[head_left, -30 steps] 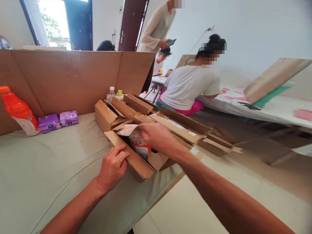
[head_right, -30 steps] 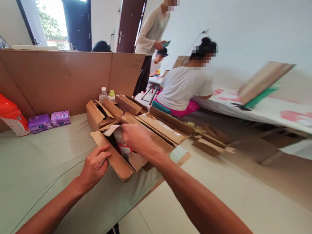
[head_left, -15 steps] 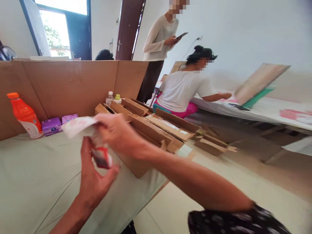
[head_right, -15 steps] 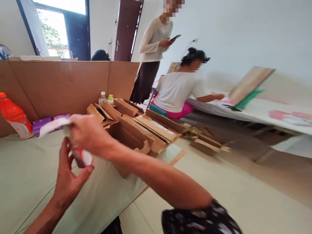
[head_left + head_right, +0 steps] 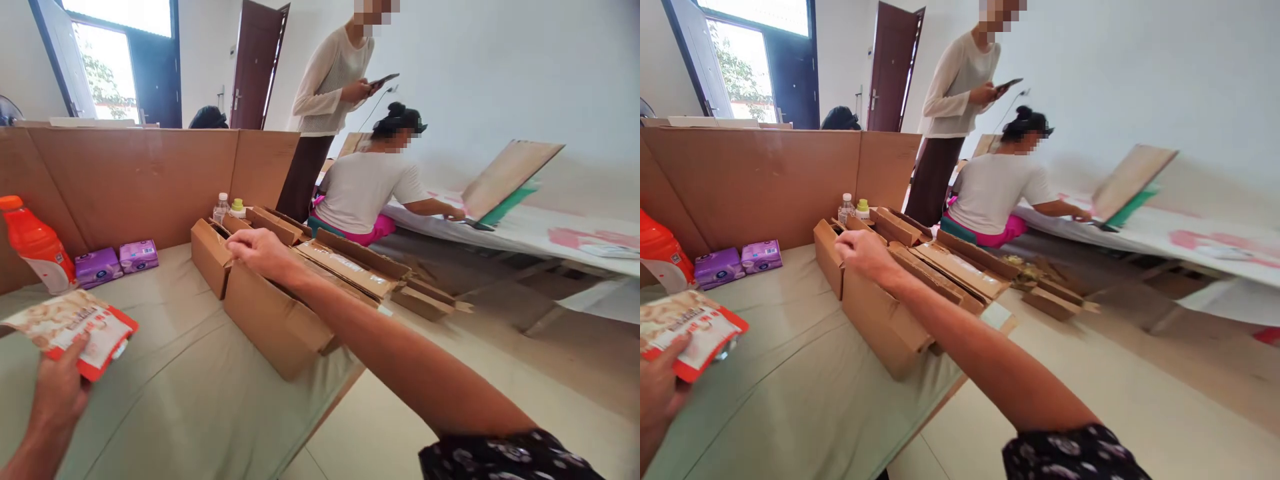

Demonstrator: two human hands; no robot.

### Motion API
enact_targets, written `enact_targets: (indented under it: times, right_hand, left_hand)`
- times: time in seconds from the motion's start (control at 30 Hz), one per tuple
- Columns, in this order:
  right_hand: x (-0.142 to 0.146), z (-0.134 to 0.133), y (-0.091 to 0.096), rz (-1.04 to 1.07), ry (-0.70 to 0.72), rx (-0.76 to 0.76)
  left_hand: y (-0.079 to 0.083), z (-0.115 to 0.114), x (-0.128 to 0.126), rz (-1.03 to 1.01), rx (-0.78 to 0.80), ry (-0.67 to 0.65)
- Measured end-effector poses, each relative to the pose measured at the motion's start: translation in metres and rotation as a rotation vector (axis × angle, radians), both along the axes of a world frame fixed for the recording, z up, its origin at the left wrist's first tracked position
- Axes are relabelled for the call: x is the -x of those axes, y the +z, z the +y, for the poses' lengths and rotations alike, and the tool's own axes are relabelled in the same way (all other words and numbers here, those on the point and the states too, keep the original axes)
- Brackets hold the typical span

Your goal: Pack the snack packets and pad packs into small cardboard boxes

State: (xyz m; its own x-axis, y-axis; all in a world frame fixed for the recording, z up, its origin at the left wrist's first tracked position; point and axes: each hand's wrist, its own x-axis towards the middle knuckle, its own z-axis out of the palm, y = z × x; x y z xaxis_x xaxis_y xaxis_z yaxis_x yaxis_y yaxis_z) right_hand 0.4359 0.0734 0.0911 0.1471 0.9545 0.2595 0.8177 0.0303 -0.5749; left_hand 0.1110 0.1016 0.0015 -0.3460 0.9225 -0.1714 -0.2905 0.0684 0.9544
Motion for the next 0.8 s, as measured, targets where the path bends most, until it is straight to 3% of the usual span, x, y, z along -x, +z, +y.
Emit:
enact_targets:
  times: [0.07, 0.13, 0.23, 0.33, 0.43, 0.53, 0.6, 0.67, 0.8]
  right_hand:
    - [-0.023, 0.017, -0.004, -0.042, -0.085, 0.099]
    - [-0.037, 0.029, -0.010, -0.062, -0.084, 0.163]
    - [-0.045, 0.040, -0.020, -0.079, -0.053, 0.236]
    - [-0.044, 0.046, -0.027, -0.061, -0.029, 0.272]
    - [-0.039, 0.047, -0.027, -0.031, 0.025, 0.290]
    - [-0.036, 0.047, -0.024, -0.038, 0.101, 0.300]
    - [-0.038, 0.049, -0.021, -0.102, 0.142, 0.304]
    - [-0.041, 0.055, -0.018, -0.204, 0.176, 0.305]
    - [-0.042, 0.088, -0.018, -0.410, 0.182, 0.344]
  left_hand:
    - [0.006, 0.028, 0.007, 0.053, 0.009, 0.031]
    - [-0.001, 0.043, 0.005, 0.113, 0.071, -0.024]
    - [-0.029, 0.041, -0.016, 0.244, 0.121, -0.156]
    - [-0.046, 0.030, -0.056, 0.429, -0.053, -0.262]
    - [-0.030, 0.038, -0.109, 0.621, -0.383, -0.451]
    - [0.002, 0.069, -0.161, 0.804, -0.692, -0.667]
    - [0.017, 0.093, -0.186, 0.925, -0.819, -0.788]
    - [0.021, 0.112, -0.198, 1.039, -0.879, -0.870]
    - [0.006, 0.125, -0.195, 1.197, -0.906, -0.883]
